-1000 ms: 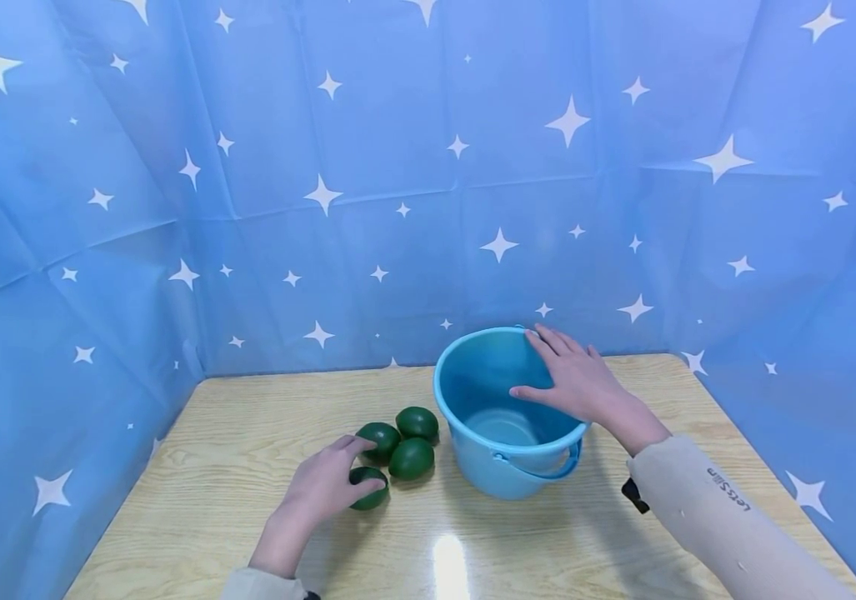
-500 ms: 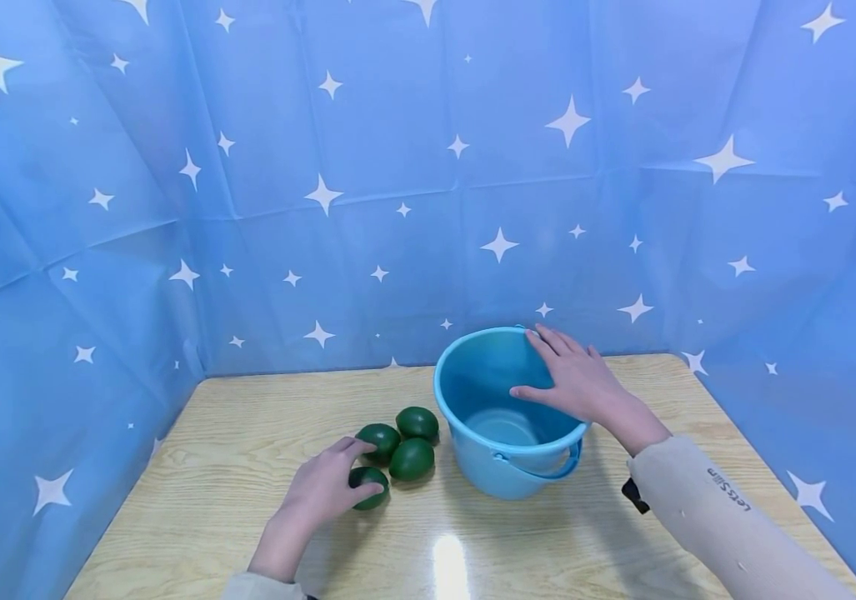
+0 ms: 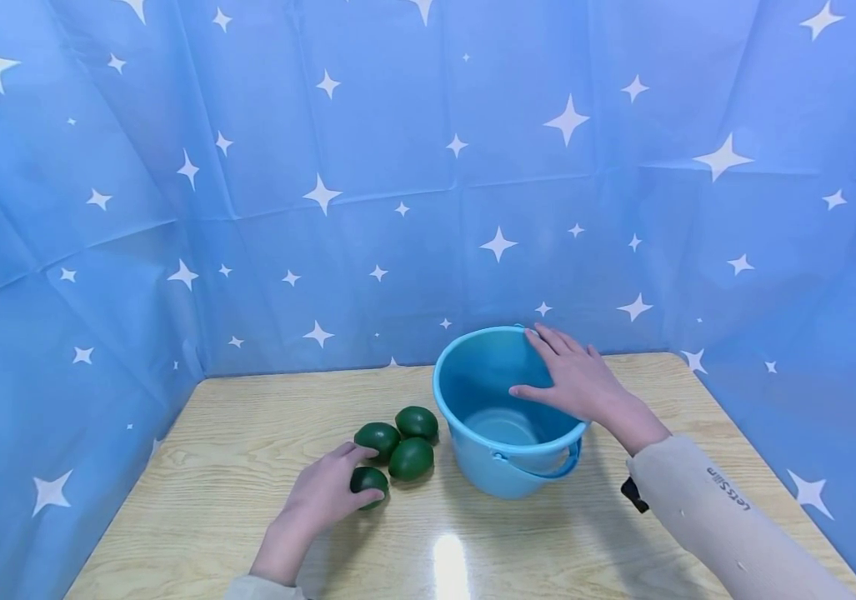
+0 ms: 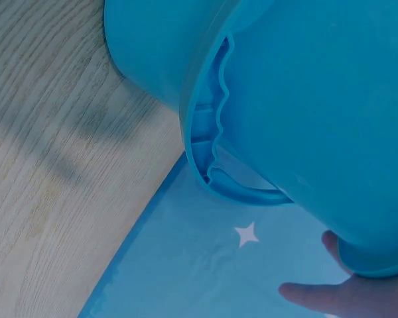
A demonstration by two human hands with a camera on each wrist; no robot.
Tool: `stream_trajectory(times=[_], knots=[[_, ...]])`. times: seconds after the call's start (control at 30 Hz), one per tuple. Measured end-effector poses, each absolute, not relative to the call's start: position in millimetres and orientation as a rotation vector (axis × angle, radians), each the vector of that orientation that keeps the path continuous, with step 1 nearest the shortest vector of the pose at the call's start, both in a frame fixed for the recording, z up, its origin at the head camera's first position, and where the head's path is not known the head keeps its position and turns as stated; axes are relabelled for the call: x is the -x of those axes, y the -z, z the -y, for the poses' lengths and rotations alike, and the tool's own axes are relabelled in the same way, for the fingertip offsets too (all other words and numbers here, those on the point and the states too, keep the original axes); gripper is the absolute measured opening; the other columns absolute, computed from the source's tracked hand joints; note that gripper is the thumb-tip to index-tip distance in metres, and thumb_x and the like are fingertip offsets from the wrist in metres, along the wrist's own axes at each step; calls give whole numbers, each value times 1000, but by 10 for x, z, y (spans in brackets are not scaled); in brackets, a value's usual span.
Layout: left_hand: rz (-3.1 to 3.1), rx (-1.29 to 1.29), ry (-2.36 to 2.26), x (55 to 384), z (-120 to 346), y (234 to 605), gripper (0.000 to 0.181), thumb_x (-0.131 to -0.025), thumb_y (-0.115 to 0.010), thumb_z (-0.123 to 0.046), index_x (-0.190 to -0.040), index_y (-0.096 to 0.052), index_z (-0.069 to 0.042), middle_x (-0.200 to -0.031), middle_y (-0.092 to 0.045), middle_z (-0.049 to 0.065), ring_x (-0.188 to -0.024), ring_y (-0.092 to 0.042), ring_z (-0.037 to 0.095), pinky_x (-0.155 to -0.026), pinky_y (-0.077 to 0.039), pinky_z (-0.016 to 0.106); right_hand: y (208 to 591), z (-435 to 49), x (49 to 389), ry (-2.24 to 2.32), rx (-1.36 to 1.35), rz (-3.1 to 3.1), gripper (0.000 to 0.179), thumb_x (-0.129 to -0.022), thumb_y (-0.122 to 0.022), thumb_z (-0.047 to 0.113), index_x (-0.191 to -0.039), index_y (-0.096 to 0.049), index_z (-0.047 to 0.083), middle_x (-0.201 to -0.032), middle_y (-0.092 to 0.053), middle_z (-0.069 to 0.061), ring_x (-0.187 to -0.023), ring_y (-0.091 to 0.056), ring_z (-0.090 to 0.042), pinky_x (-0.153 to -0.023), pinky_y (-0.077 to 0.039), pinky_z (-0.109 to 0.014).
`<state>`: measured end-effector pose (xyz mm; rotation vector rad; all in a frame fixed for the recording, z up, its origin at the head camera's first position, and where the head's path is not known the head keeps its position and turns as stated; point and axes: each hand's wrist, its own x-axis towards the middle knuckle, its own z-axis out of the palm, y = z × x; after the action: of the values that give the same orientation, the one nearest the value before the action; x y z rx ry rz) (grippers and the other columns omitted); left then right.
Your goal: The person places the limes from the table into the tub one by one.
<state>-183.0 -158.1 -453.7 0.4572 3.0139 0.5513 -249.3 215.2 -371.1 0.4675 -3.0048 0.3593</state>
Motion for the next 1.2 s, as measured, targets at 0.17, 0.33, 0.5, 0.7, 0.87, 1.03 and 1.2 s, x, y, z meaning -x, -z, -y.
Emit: stream_trajectory(times=[0.17, 0.33, 0.5, 0.7, 0.87, 1.03, 1.2], knots=[[-3010, -464, -559, 1814, 1579, 4556, 57, -80, -82, -43, -127, -66, -17, -135, -62, 14, -119, -63, 37, -92, -56, 55, 3703, -2152, 2486, -360, -465, 3006, 99, -87, -63, 66, -158, -26, 8, -164, -23, -20, -147, -25, -48, -111, -22, -78], [-2995, -473, -561, 1820, 1580, 4602, 57, -79, -82, -42, -127, -66, -17, -134, -62, 12, -116, -64, 36, -91, -56, 55, 3703, -2152, 2483, -357, -466, 3003, 99, -87, -63, 66, -158, -26, 8, -164, -23, -20, -147, -25, -49, -111, -23, -78], [-2986, -474, -573, 1812, 1575, 4618, 56, -79, -83, -40, -127, -66, -17, -137, -61, 14, -116, -64, 37, -90, -56, 56, 3702, -2153, 2485, -355, -466, 3004, 99, -87, -62, 67, -158, -26, 8, -164, -23, -20, -147, -25, -48, -111, -23, -78], [-2980, -470, -586, 1800, 1576, 4637, 54, -79, -83, -39, -126, -66, -17, -136, -61, 15, -118, -64, 37, -91, -55, 55, 3708, -2156, 2492, -352, -466, 3004, 99, -87, -62, 67, -158, -26, 8, -164, -23, -20, -147, -25, -48, -111, -23, -78], [-2973, -480, -587, 1800, 1577, 4641, 54, -79, -84, -36, -125, -67, -16, -135, -62, 15, -117, -64, 37, -91, -55, 56, 3712, -2158, 2502, -357, -463, 3011, 100, -87, -63, 66, -158, -24, 8, -165, -22, -19, -148, -24, -48, -111, -22, -78], [-2961, -476, -594, 1793, 1581, 4652, 54, -79, -84, -34, -126, -66, -15, -136, -61, 15, -119, -62, 38, -92, -55, 58, 3712, -2159, 2503, -360, -460, 3014, 100, -87, -63, 65, -159, -24, 9, -165, -21, -19, -148, -24, -48, -112, -21, -78], [-2956, -476, -587, 1797, 1582, 4663, 56, -78, -85, -33, -128, -65, -15, -138, -59, 17, -121, -61, 39, -92, -54, 59, 3706, -2149, 2492, -362, -465, 3007, 99, -87, -63, 66, -158, -26, 8, -164, -23, -20, -147, -25, -48, -111, -22, -78]])
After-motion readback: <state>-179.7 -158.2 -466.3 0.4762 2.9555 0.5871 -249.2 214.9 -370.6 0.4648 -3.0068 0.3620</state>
